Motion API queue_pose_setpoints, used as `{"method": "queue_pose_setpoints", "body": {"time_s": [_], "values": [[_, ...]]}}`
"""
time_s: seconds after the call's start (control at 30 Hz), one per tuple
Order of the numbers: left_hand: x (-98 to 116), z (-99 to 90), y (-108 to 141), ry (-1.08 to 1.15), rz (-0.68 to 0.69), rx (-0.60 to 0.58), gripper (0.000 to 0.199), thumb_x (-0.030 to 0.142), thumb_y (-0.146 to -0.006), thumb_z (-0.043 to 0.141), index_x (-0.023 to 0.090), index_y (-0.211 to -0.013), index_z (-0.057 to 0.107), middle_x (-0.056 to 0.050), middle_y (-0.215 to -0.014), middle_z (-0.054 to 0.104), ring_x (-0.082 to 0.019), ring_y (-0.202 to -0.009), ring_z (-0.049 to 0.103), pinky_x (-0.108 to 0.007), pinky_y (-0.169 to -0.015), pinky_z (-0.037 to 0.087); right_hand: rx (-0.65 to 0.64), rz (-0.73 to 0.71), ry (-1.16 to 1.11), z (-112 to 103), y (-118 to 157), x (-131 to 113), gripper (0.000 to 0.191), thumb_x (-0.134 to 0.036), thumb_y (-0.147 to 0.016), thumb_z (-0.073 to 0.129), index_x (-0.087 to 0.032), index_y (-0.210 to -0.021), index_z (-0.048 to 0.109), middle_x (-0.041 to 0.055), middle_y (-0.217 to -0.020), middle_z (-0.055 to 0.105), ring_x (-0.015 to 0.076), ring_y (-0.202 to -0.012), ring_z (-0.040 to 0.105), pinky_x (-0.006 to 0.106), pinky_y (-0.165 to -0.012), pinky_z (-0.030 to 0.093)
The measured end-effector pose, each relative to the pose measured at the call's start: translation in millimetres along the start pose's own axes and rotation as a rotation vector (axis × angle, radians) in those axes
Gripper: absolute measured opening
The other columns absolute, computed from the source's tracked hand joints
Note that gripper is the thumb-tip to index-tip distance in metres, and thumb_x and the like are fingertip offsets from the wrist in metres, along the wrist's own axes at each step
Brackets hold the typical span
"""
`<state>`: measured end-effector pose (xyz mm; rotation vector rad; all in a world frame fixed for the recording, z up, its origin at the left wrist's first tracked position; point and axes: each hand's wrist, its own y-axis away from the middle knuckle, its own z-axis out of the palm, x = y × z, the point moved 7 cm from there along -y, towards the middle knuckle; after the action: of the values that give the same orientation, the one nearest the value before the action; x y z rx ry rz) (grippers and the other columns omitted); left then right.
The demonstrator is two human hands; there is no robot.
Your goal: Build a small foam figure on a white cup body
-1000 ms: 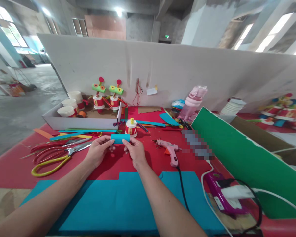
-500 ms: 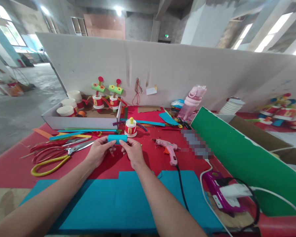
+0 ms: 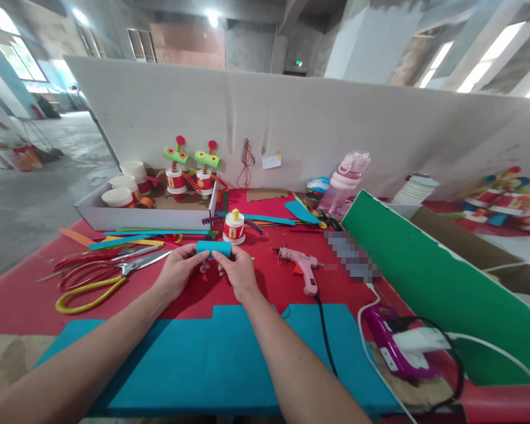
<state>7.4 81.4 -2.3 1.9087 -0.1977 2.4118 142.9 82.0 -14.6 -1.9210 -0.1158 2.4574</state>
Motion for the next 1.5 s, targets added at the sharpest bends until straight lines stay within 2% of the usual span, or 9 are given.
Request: {"method": "queue_pose_setpoints", "body": {"time_s": [0.23,0.5,0.7,0.93,1.33,1.5], "values": [[6.4,-0.1,-0.2,0.03,0.02,0.003,0.031,0.033,-0.065,0.081,0.015,-0.082,0.062,0.002,-0.061,0.063,-0.009,-0.052,0.056,-0.02,-0.048,0.045,0.059,0.007,-0.019,-3.2,-0.4,-3.2,0.032,-0.046,-0.065,0.076,-0.018,-0.068,0.061,-0.0063,-0.047,0.053,0.0078,-0.042,0.043,0.021,-0.045,0.034],[2.2,-6.3,-0.7,0.05,-0.055,0.057,0.034,0.038,-0.064,0.081,0.015,-0.08,0.062,0.001,-0.055,0.062,-0.01,-0.046,0.052,-0.021,-0.042,0.046,0.068,0.014,-0.01,-4.3,-0.1,-3.0,0.034,-0.048,-0.063,0.077,-0.018,-0.068,0.061,-0.0056,-0.047,0.054,0.008,-0.042,0.043,0.021,-0.044,0.033],[2.4,-5.7,-1.3,0.083,-0.048,0.069,0.033,0.036,-0.064,0.082,0.013,-0.08,0.066,0.0,-0.058,0.064,-0.01,-0.051,0.056,-0.019,-0.047,0.047,0.087,0.036,-0.017,-5.4,-0.6,-1.0,0.033,-0.047,-0.063,0.076,-0.019,-0.068,0.061,-0.0055,-0.047,0.053,0.008,-0.042,0.042,0.021,-0.043,0.031],[-0.6,-2.6,-1.2,0.089,-0.052,0.017,0.032,0.033,-0.064,0.083,0.014,-0.079,0.062,0.001,-0.057,0.061,-0.009,-0.049,0.054,-0.019,-0.045,0.046,0.051,0.014,-0.011,-3.0,0.5,-2.0,0.031,-0.045,-0.066,0.075,-0.018,-0.071,0.062,-0.0055,-0.047,0.054,0.008,-0.043,0.044,0.021,-0.044,0.032],[-3.2,-5.8,-1.7,0.192,-0.115,0.075,0.035,0.032,-0.057,0.086,0.013,-0.076,0.064,0.002,-0.057,0.062,-0.008,-0.049,0.057,-0.018,-0.046,0.045,0.065,0.018,0.01,-3.2,0.8,-3.7,0.032,-0.046,-0.064,0.076,-0.018,-0.069,0.062,-0.0054,-0.047,0.054,0.0083,-0.043,0.044,0.022,-0.045,0.033],[-3.7,-4.5,-1.3,0.195,-0.136,0.06,0.035,0.032,-0.058,0.086,0.014,-0.078,0.063,0.003,-0.057,0.061,-0.009,-0.05,0.058,-0.019,-0.047,0.045,0.075,0.018,0.018,-5.3,0.1,-1.9,0.033,-0.049,-0.064,0.076,-0.019,-0.069,0.062,-0.0051,-0.048,0.054,0.0086,-0.043,0.044,0.022,-0.044,0.032]]}}
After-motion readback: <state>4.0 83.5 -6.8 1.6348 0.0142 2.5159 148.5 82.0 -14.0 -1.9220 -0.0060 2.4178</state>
